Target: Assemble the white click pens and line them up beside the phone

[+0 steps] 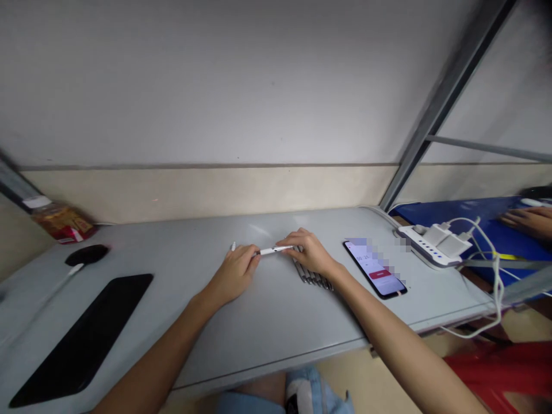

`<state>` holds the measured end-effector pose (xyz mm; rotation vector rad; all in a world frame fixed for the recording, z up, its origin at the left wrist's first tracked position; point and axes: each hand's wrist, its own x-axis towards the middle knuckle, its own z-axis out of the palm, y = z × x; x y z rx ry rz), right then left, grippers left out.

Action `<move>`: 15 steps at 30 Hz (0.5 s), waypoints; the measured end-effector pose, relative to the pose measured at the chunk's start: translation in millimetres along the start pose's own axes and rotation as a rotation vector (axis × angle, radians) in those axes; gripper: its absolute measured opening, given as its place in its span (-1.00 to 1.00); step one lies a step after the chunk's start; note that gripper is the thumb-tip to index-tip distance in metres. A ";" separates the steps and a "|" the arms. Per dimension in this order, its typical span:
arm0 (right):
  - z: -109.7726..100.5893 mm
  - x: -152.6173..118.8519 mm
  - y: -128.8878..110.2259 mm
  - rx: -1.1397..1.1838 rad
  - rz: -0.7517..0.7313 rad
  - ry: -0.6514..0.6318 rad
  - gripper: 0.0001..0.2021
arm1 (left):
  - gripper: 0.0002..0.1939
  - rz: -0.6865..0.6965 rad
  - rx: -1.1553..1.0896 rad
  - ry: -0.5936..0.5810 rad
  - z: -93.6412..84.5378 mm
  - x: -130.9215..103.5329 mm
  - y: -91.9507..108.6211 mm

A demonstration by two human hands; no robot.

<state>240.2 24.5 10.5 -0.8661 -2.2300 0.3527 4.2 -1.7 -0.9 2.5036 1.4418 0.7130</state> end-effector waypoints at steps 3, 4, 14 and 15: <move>-0.8 -0.8 -0.7 0.089 0.069 0.002 -0.80 | -0.73 0.025 0.014 0.000 -0.6 0.1 -0.9; -0.9 -1.2 -0.6 0.129 0.097 -0.006 -0.80 | -0.72 0.032 0.022 0.000 -1.2 0.2 -0.8; -3.0 -1.4 -2.7 0.358 0.313 -0.142 -0.54 | -0.73 0.079 0.075 0.002 -7.2 -0.1 6.6; -3.4 -1.2 -3.1 0.386 0.324 -0.147 -0.56 | -0.73 0.076 0.073 0.004 -7.3 0.1 7.1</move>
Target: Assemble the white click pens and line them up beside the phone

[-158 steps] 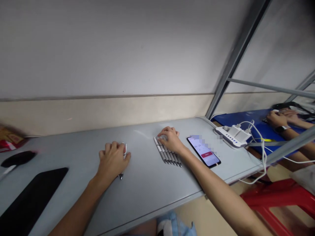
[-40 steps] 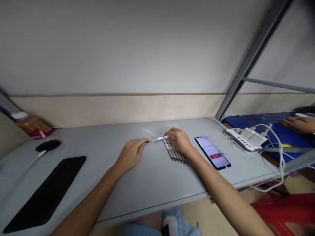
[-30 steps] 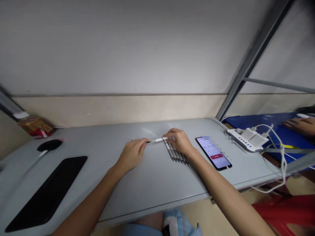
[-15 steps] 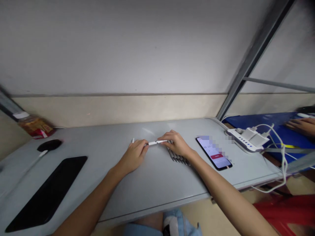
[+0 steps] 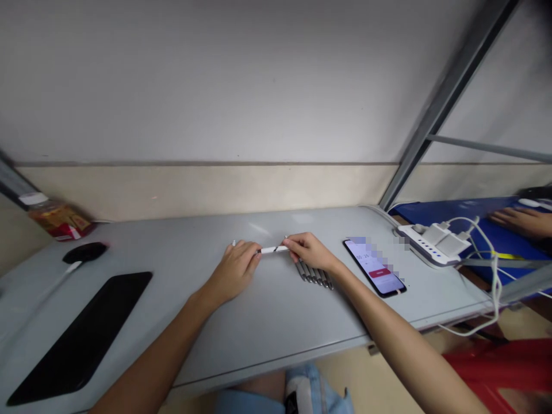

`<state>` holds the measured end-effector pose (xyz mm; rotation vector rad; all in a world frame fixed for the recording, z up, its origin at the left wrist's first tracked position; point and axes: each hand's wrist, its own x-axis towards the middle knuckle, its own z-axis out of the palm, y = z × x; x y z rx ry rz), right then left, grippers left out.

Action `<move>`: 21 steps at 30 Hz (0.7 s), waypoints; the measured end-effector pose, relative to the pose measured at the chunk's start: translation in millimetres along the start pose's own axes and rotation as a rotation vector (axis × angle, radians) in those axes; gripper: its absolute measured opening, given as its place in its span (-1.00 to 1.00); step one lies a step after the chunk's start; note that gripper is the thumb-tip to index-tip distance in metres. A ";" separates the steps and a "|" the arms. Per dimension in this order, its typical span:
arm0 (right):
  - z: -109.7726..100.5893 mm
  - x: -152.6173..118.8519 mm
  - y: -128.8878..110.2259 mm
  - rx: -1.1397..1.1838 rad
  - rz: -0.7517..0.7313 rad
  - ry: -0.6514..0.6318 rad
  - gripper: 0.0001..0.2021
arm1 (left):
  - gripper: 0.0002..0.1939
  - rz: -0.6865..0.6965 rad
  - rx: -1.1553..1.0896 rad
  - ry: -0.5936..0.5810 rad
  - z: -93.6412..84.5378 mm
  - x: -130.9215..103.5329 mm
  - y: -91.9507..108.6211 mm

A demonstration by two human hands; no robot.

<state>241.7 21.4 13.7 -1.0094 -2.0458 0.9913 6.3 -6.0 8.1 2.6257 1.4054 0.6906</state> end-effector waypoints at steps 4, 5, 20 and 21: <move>-1.6 0.0 -0.3 0.084 -0.026 -0.003 -0.71 | -0.74 -0.036 -0.008 0.011 0.1 0.9 0.3; -2.1 -0.2 -0.1 0.087 -0.047 0.001 -0.71 | -0.74 -0.043 -0.011 0.011 0.3 1.0 0.0; -3.1 -1.1 -0.6 0.020 0.030 -0.034 -0.60 | -0.72 -0.008 -0.014 0.008 2.4 0.3 -2.6; -4.0 -1.3 -1.6 0.037 0.004 -0.023 -0.66 | -0.72 -0.015 -0.014 0.009 2.4 0.4 -2.5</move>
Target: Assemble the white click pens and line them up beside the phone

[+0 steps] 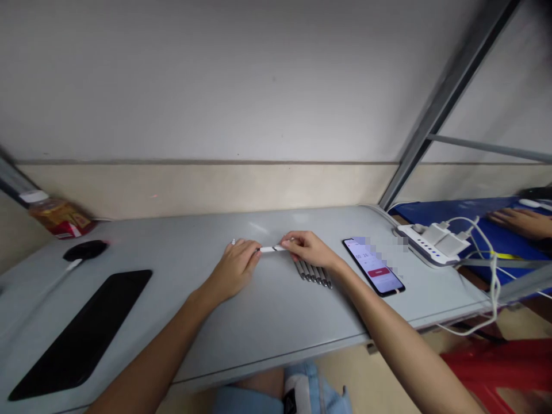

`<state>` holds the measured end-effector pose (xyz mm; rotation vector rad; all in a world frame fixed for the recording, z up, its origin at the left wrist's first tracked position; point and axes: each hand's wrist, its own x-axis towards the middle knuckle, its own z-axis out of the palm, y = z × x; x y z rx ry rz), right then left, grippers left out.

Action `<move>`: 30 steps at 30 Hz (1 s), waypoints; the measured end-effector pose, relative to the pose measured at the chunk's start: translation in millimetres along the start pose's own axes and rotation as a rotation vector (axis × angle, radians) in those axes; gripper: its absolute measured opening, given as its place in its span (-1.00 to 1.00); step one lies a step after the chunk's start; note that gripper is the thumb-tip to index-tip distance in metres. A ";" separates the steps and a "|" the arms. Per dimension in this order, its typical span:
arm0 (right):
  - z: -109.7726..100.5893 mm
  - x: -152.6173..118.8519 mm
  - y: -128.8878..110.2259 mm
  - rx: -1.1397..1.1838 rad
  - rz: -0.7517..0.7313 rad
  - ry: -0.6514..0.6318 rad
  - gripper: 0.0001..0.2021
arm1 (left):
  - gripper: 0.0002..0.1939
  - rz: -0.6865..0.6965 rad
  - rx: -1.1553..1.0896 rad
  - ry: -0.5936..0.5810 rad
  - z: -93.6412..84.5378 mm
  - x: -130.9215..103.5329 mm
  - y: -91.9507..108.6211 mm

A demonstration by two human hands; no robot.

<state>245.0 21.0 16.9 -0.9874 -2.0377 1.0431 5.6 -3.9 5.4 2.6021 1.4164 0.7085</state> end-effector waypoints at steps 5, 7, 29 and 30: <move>-2.5 -1.1 -1.9 -0.005 -0.052 0.015 -0.74 | -0.69 -0.023 -0.003 -0.001 -1.5 0.5 0.7; -2.1 -1.1 -1.0 -0.029 0.000 -0.011 -0.63 | -0.69 -0.014 -0.007 -0.006 -2.3 0.5 1.2; -2.7 -2.5 -3.0 -0.045 -0.057 0.002 -0.68 | -0.69 -0.009 -0.036 -0.004 -3.8 -1.3 2.8; -2.6 -2.4 -3.2 -0.040 -0.076 0.000 -0.66 | -0.69 -0.013 -0.035 -0.005 -3.9 -1.3 3.2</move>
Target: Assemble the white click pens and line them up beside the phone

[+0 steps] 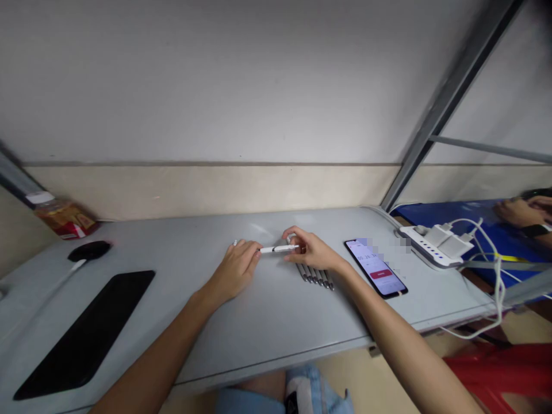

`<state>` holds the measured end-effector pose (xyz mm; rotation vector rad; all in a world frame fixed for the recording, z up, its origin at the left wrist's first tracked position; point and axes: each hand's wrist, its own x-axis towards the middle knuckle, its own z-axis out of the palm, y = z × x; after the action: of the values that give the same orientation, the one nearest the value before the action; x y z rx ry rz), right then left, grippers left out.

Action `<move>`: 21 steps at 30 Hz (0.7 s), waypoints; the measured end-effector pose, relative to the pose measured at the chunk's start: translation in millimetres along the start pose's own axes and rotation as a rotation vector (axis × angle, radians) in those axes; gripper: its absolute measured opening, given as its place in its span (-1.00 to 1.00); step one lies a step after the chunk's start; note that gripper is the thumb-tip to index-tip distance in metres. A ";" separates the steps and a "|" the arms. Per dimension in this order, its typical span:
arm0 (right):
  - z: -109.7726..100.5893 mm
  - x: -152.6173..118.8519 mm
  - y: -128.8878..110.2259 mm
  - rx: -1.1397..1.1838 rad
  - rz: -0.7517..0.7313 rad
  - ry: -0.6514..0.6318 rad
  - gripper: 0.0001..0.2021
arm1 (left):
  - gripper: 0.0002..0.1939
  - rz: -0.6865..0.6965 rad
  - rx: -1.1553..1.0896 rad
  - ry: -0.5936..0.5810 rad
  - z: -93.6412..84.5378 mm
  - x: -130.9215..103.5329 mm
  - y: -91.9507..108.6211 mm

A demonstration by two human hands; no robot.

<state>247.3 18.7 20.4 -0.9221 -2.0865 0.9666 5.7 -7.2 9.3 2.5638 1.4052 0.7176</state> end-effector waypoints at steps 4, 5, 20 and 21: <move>1.0 0.4 0.9 -0.051 0.063 -0.018 -0.60 | -0.70 0.012 -0.008 0.004 -0.8 0.1 1.4; 1.2 0.3 1.4 -0.056 0.068 -0.007 -0.60 | -0.70 0.015 -0.007 0.004 -1.0 0.2 1.6; 1.4 -0.4 0.2 -0.118 -0.054 0.069 -0.68 | -0.68 0.001 0.033 -0.005 4.1 -0.2 -8.2; 1.5 -0.3 0.4 -0.135 -0.058 0.062 -0.71 | -0.68 0.004 0.034 -0.007 3.8 -0.1 -7.9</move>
<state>246.4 18.1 19.2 -0.9411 -2.1343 0.7662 1.4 -2.4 3.3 2.5929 1.4230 0.6912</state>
